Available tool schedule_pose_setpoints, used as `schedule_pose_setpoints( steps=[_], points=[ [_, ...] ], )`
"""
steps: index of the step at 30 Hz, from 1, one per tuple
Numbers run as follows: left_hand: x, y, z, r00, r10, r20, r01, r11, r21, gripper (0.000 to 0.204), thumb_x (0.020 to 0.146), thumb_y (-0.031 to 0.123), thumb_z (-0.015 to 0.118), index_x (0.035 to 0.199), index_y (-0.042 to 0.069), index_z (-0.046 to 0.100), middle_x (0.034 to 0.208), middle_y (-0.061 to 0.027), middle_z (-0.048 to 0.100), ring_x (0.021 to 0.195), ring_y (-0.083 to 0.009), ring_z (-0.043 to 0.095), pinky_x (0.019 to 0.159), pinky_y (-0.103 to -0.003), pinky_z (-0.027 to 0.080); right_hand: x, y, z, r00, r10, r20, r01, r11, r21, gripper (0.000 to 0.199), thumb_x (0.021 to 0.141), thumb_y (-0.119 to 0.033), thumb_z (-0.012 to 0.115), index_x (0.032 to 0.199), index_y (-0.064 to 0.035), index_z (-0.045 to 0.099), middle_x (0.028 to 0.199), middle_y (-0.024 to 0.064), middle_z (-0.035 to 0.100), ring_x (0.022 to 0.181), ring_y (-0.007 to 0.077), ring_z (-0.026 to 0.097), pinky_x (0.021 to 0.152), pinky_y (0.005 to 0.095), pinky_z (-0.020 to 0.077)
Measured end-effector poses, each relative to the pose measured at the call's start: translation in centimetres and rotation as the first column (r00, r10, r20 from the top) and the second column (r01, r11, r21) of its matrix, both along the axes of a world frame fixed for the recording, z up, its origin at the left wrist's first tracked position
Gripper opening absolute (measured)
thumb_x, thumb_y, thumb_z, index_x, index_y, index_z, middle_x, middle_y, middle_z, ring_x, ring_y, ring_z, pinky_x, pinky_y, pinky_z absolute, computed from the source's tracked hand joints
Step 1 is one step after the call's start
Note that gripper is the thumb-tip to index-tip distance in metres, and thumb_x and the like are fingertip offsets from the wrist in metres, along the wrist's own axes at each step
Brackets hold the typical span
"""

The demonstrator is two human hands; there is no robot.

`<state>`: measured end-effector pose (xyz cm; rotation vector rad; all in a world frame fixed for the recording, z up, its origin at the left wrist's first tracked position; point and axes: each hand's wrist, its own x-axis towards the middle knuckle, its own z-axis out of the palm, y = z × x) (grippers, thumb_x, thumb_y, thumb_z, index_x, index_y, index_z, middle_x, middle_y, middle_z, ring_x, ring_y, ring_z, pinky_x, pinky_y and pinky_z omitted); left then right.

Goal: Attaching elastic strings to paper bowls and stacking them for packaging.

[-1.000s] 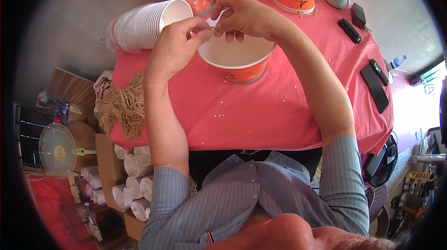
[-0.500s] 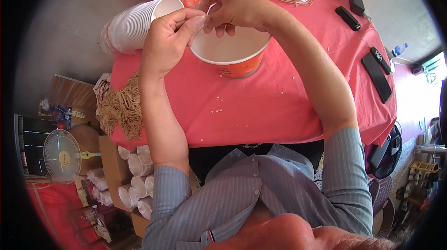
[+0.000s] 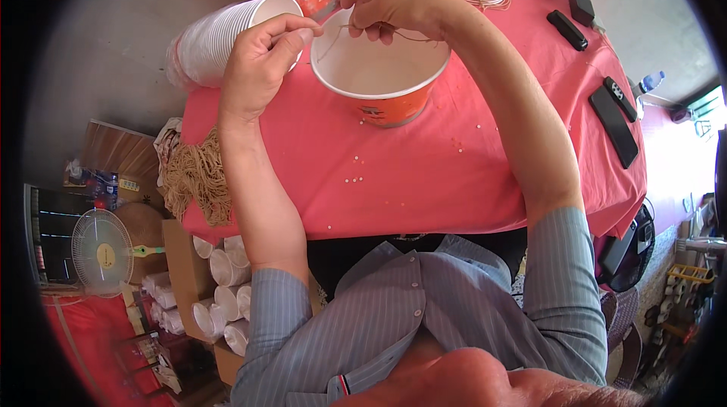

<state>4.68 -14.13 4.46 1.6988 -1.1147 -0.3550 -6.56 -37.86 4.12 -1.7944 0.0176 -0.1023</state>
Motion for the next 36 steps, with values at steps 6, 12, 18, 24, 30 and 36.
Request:
schedule_pose_setpoints(
  steps=[6,12,18,24,30,36],
  points=[
    [0.9,0.1,-0.4,0.998,0.048,-0.048,-0.047,0.999,0.011,0.018,0.105,0.011,0.065,0.109,0.000,0.079,0.069,0.0100,0.050,0.063,-0.0013,0.042,0.058,-0.023,0.033,-1.8,-0.4,2.3,0.999,0.045,-0.023,-0.042,0.990,0.138,0.032,0.095,-0.016,0.067,0.123,-0.0012,0.065,0.086,0.0061,0.075,0.062,0.0090,0.062,0.049,0.0261,0.0421],
    [1.1,0.2,-0.5,0.999,0.035,0.012,-0.036,0.997,0.074,0.020,0.105,0.008,0.064,0.114,0.000,0.079,0.080,0.0033,0.067,0.074,-0.0038,0.057,0.068,-0.022,0.046,-2.7,-0.2,3.5,0.983,0.078,0.165,-0.101,0.986,0.135,0.029,0.096,-0.009,0.067,0.124,-0.0020,0.068,0.089,0.0057,0.076,0.064,0.0082,0.062,0.051,0.0247,0.0418],
    [-1.3,-1.5,-0.8,0.995,-0.039,0.095,0.060,0.972,-0.228,0.019,0.105,0.011,0.072,0.118,0.001,0.081,0.090,0.0004,0.075,0.080,-0.0047,0.061,0.075,-0.024,0.051,-2.6,0.7,3.4,0.946,0.072,0.315,-0.136,0.973,0.186,0.026,0.096,-0.001,0.063,0.122,-0.0019,0.070,0.097,0.0059,0.077,0.069,0.0088,0.064,0.061,0.0246,0.0471],
    [-2.5,-2.1,-0.7,0.967,0.065,0.247,-0.038,0.993,-0.111,0.019,0.102,0.013,0.079,0.116,0.001,0.082,0.096,-0.0005,0.078,0.082,-0.0053,0.064,0.073,-0.024,0.051,-2.1,1.1,3.0,0.913,0.077,0.401,-0.152,0.975,0.160,0.024,0.097,0.002,0.059,0.119,-0.0011,0.070,0.103,0.0041,0.075,0.073,0.0083,0.065,0.063,0.0256,0.0486],
    [-2.2,-2.5,-1.3,0.980,-0.049,0.192,0.094,0.968,-0.233,0.021,0.105,0.014,0.074,0.119,-0.001,0.080,0.094,-0.0012,0.078,0.084,-0.0058,0.067,0.075,-0.023,0.052,-1.5,1.9,2.4,0.914,0.059,0.401,-0.132,0.979,0.157,0.023,0.096,0.004,0.058,0.114,-0.0011,0.072,0.101,0.0034,0.072,0.075,0.0081,0.065,0.065,0.0267,0.0507],
    [-1.3,-1.2,-0.6,0.975,0.038,0.217,0.006,0.980,-0.198,0.016,0.105,0.011,0.073,0.114,0.000,0.080,0.092,-0.0020,0.078,0.080,-0.0069,0.065,0.073,-0.025,0.051,-1.5,1.5,2.2,0.915,0.046,0.402,-0.124,0.978,0.170,0.022,0.096,0.005,0.059,0.112,-0.0023,0.072,0.092,0.0022,0.069,0.072,0.0082,0.063,0.063,0.0267,0.0484]
  ],
)
